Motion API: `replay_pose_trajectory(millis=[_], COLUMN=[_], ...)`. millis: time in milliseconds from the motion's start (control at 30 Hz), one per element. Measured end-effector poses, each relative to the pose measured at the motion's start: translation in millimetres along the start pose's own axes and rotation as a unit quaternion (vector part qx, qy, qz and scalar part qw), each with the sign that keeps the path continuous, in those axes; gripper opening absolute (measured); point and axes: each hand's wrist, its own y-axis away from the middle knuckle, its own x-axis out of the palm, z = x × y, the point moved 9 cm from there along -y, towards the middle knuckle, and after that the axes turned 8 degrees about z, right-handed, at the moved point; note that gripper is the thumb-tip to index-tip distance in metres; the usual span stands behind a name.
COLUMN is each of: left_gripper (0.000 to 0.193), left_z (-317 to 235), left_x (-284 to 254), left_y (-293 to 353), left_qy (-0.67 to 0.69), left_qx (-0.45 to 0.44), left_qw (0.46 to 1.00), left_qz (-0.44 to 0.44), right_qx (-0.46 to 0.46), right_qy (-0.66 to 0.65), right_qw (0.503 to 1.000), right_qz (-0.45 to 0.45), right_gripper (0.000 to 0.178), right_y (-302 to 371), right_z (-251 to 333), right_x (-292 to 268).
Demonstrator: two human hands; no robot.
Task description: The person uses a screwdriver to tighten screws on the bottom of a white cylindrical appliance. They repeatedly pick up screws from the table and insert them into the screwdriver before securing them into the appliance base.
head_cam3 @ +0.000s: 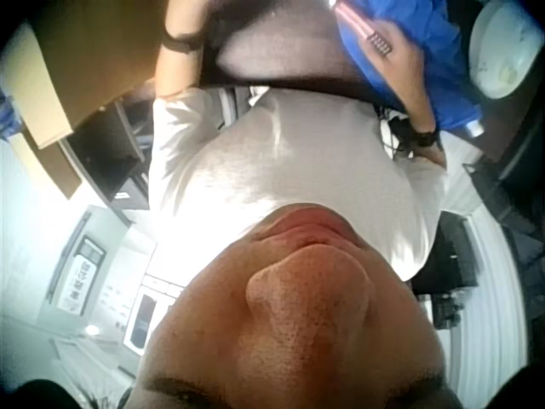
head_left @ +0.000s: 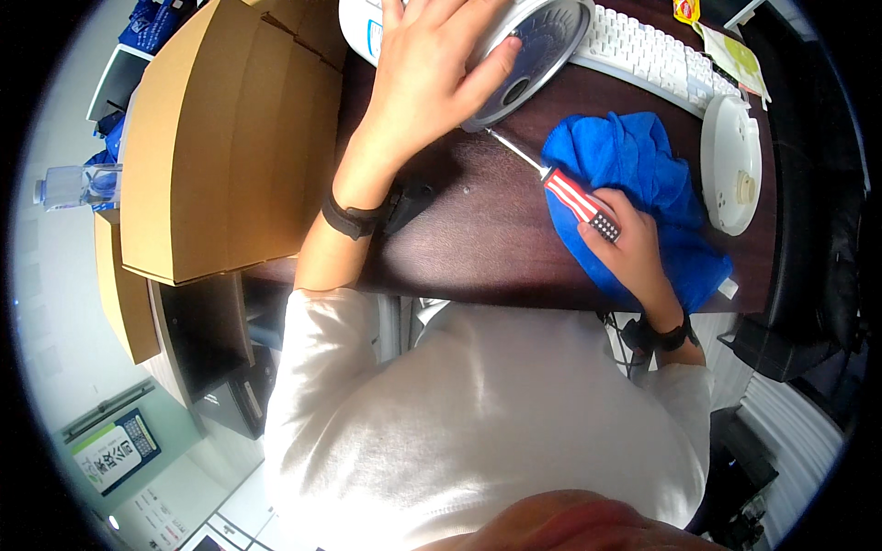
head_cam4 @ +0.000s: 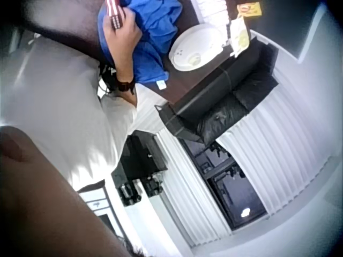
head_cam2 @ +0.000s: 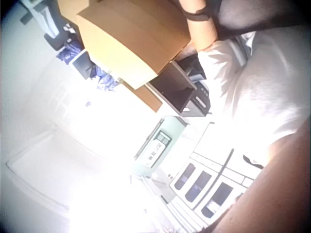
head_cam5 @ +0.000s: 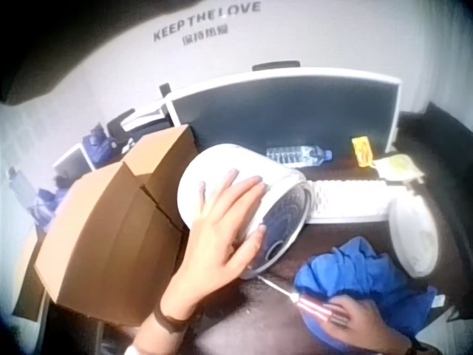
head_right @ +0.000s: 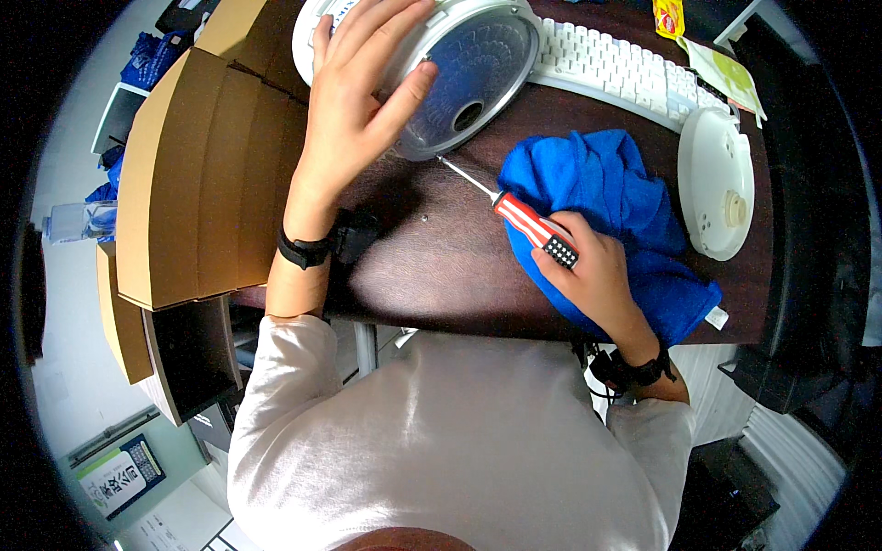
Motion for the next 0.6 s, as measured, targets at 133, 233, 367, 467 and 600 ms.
replay_pose_trajectory(millis=[133, 233, 367, 467, 600], left_gripper=[0.047, 0.047, 0.047, 0.047, 0.047], left_z=[0.3, 0.6, 1.1, 1.5, 1.3], left_x=[0.9, 1.3, 0.9, 1.2, -0.1], left_y=[-0.2, -0.1, 0.1, -0.1, 0.6], left_qy=[0.006, 0.008, 0.012, 0.018, 0.023], left_qx=[0.001, -0.001, -0.005, -0.008, -0.011], left_qw=[1.0, 1.0, 1.0, 1.0, 1.0], left_qz=[-0.001, -0.004, -0.002, -0.002, -0.003], right_qx=[-0.003, 0.004, 0.002, -0.008, 0.135], right_qy=[0.014, 0.016, 0.019, 0.043, -0.165], right_qw=[1.0, 1.0, 1.0, 0.999, 0.973], right_qz=[-0.006, -0.005, -0.007, -0.007, 0.094], right_gripper=[0.032, 0.032, 0.032, 0.033, 0.033], right_y=[-0.2, -1.3, -1.5, -1.6, -3.6], right_z=[-0.4, 1.3, 2.2, 2.3, -26.8], right_x=[0.7, 1.3, 2.5, 4.6, 17.9])
